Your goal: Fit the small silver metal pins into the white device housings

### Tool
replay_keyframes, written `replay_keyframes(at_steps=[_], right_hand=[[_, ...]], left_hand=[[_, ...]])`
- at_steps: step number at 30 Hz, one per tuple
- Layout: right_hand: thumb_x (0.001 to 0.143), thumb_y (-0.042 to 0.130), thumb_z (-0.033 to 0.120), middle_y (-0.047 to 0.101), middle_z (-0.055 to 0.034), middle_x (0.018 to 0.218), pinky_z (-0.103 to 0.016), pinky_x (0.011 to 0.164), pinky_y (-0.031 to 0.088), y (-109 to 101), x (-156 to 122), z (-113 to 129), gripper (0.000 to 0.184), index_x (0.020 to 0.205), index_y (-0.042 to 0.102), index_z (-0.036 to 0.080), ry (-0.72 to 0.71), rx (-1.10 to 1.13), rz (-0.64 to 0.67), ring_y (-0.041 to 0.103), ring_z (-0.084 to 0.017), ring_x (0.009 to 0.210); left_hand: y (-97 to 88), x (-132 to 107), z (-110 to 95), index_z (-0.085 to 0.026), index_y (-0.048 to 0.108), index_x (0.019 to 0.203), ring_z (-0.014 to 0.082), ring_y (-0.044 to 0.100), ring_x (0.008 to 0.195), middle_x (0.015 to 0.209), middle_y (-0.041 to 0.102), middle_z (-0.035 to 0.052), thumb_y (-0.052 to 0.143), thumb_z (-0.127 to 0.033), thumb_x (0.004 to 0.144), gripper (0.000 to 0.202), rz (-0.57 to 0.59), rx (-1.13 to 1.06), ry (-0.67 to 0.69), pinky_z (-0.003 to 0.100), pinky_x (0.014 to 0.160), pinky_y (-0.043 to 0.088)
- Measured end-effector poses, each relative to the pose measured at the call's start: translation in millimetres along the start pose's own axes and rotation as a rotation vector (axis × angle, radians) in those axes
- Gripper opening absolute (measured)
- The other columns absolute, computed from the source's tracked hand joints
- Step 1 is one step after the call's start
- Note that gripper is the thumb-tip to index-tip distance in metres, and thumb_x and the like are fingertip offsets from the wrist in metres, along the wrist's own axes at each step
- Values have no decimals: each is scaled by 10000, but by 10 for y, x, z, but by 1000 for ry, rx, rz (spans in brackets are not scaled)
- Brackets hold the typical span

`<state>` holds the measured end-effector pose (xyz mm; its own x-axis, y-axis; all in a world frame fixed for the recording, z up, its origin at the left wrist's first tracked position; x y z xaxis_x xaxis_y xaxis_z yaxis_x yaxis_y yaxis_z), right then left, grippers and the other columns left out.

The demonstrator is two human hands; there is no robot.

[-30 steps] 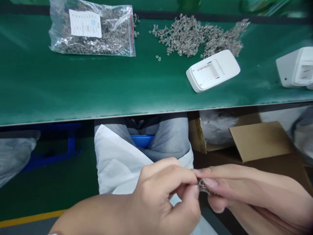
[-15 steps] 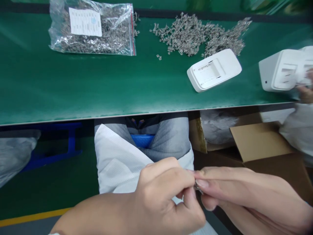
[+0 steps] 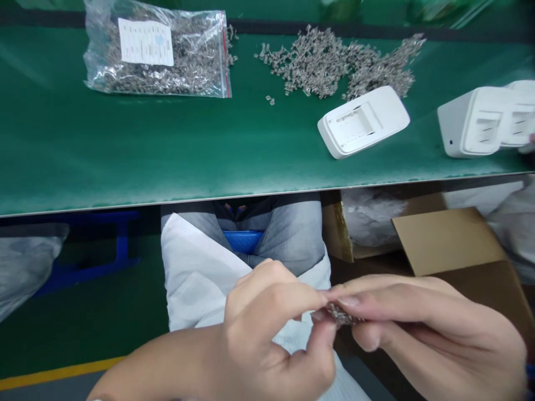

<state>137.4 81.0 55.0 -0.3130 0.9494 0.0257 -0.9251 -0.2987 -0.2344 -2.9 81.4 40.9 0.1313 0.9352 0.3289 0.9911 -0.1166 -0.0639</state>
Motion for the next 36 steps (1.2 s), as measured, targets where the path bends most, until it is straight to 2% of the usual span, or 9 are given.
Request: replay_keyframes(at_steps=[4,8,12,18,22,25,30,33,36], right_hand=[[885,697,115,752,-33,872,-250,635,655,19,-7,-35,252,1094,728,253,16,65,9,742,-209,765],[844,728,90,747,-9,817,-180,620,628,14,3,-140,200,976,734,241,113,154,-77,732,-159,709],[869,719,156,748,-41,859,-185,626,623,82,34,-267,46,881,695,193,278,316,-72,726,-151,695],[959,632,283,693,-38,794,-200,671,597,243,-24,-360,146,881,619,161,526,499,133,685,-123,710],[995,566,376,665,-42,823,-248,747,591,300,-94,-332,242,874,562,166,676,485,218,677,-145,799],[1001,545,422,643,-32,817,-272,779,583,329,-146,-305,286,861,533,173,765,462,249,672,-153,823],[1019,501,438,675,-65,874,-310,800,572,355,-168,-267,299,879,520,174,795,479,276,682,-176,858],[1024,497,423,667,-57,857,-303,776,561,357,-145,-264,288,879,517,175,778,507,255,678,-168,825],[1005,552,377,621,-22,814,-236,724,522,298,-81,-265,236,881,546,176,664,424,183,636,-124,771]], left_hand=[[26,-16,27,-129,625,1112,107,559,683,849,592,31,661,-124,806,308,84,-18,114,247,581,535],[5,-36,79,-99,643,1104,104,539,705,875,565,49,655,-82,846,259,99,10,165,236,581,514],[-8,-32,76,-93,651,1005,112,532,699,852,581,51,634,-62,848,162,111,20,192,259,597,492],[-17,-20,40,-101,643,949,111,537,682,805,580,32,614,-81,880,77,209,68,221,277,612,460],[-13,-23,35,-105,647,935,114,566,698,806,594,37,562,-93,920,87,303,55,215,271,621,467],[-24,-11,49,-104,653,921,111,580,700,821,611,48,558,-87,924,97,346,-42,183,260,625,482],[-41,10,111,-111,670,925,119,609,745,841,626,60,609,-73,894,78,350,-203,105,235,649,538],[-59,-1,147,-125,673,938,116,612,742,833,624,49,642,-89,884,72,279,-236,91,223,647,552],[-86,-32,191,-138,669,994,107,603,731,856,617,44,652,-94,883,120,191,-207,87,217,627,549]])
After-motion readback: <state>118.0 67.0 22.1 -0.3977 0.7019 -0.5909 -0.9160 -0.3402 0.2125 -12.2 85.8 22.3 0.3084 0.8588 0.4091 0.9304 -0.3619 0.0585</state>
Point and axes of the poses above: each hand's wrist, its own x-axis towards the middle knuckle, its own y-axis out of the palm, z = x × y, the point moved 8 cm from there along x, towards the middle knuckle
